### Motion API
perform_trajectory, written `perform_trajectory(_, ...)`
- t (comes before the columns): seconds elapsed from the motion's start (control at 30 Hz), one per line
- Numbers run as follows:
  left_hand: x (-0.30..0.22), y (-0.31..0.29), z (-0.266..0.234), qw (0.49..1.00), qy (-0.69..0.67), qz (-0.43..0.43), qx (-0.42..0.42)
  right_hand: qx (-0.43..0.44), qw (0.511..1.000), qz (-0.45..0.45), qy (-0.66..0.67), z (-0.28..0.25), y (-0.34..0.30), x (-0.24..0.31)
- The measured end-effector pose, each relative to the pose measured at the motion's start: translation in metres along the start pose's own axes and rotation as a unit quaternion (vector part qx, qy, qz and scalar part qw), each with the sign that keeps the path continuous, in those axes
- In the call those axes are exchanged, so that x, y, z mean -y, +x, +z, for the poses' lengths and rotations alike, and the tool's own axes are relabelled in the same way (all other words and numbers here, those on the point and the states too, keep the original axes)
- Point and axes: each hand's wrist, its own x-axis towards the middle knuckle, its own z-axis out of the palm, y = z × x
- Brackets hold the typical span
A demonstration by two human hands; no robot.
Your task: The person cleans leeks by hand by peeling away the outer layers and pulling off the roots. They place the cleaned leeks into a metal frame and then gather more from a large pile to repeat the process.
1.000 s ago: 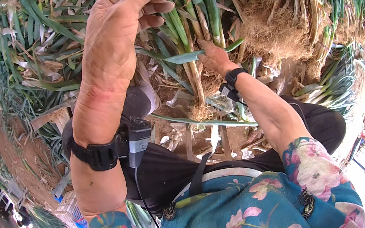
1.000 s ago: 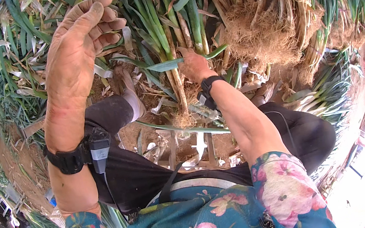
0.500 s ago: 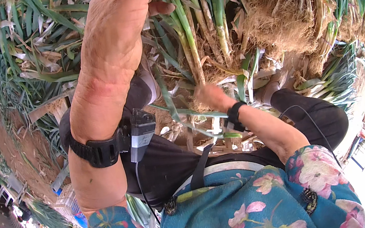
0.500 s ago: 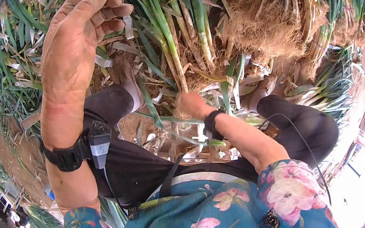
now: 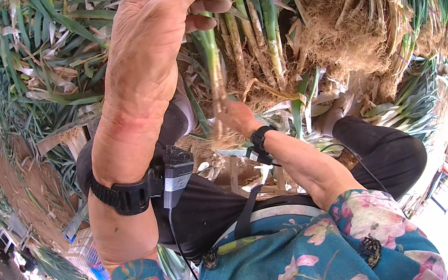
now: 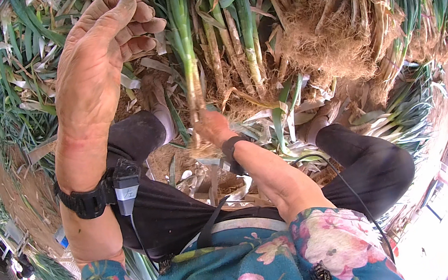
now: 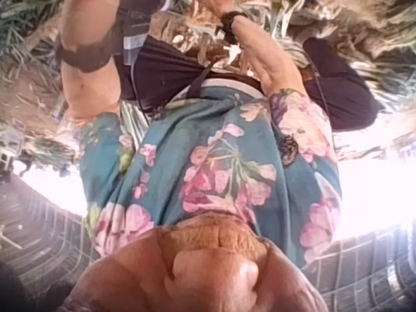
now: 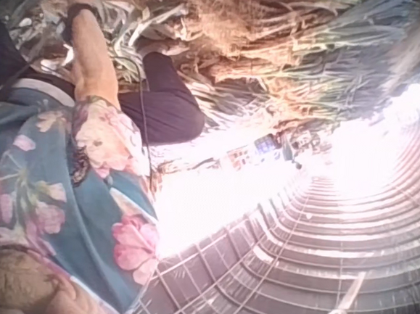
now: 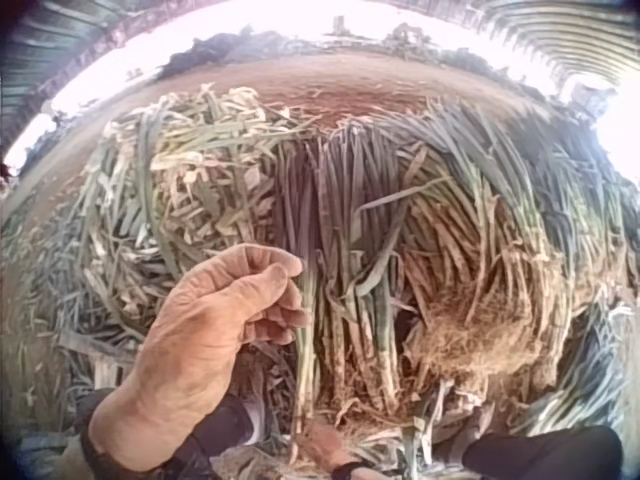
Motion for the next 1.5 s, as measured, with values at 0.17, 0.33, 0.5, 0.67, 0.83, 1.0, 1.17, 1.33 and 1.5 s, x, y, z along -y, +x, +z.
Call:
perform_trajectory(0.17, 0.008, 0.006, -0.008, 1.0, 0.018, 0.025, 0.003, -0.096, 0.993, -0.067, 0.01, -0.017, 0.03, -0.005)
perform_trajectory(0.33, 0.011, 0.002, -0.017, 0.993, 0.083, 0.08, 0.013, -0.21, 0.969, -0.047, 0.119, -0.056, 0.08, -0.031)
perform_trajectory(0.5, 0.009, -0.001, -0.017, 0.996, 0.061, 0.058, -0.035, -0.12, 0.984, -0.004, 0.132, -0.049, 0.123, -0.039)
perform_trajectory(0.67, 0.005, -0.007, -0.028, 0.995, 0.043, 0.064, -0.061, -0.073, 0.984, 0.058, 0.15, -0.029, 0.127, -0.009)
perform_trajectory(0.83, 0.004, 0.002, -0.02, 0.995, -0.014, 0.076, -0.057, -0.03, 0.962, 0.107, 0.248, -0.039, 0.175, -0.054)
perform_trajectory(1.0, 0.005, 0.003, -0.03, 0.992, -0.018, 0.096, -0.078, 0.022, 0.925, 0.138, 0.352, -0.038, 0.14, -0.002)
perform_trajectory(1.17, 0.007, 0.009, -0.021, 0.991, -0.016, 0.095, -0.096, 0.089, 0.881, 0.053, 0.462, -0.078, 0.084, 0.036)
perform_trajectory(1.33, 0.015, 0.017, -0.024, 0.99, -0.019, 0.098, -0.098, 0.174, 0.734, -0.07, 0.652, -0.119, 0.003, 0.037)
perform_trajectory(1.5, 0.027, 0.027, -0.015, 0.991, -0.006, 0.053, -0.119, 0.126, 0.787, 0.023, 0.604, -0.123, -0.068, 0.008)
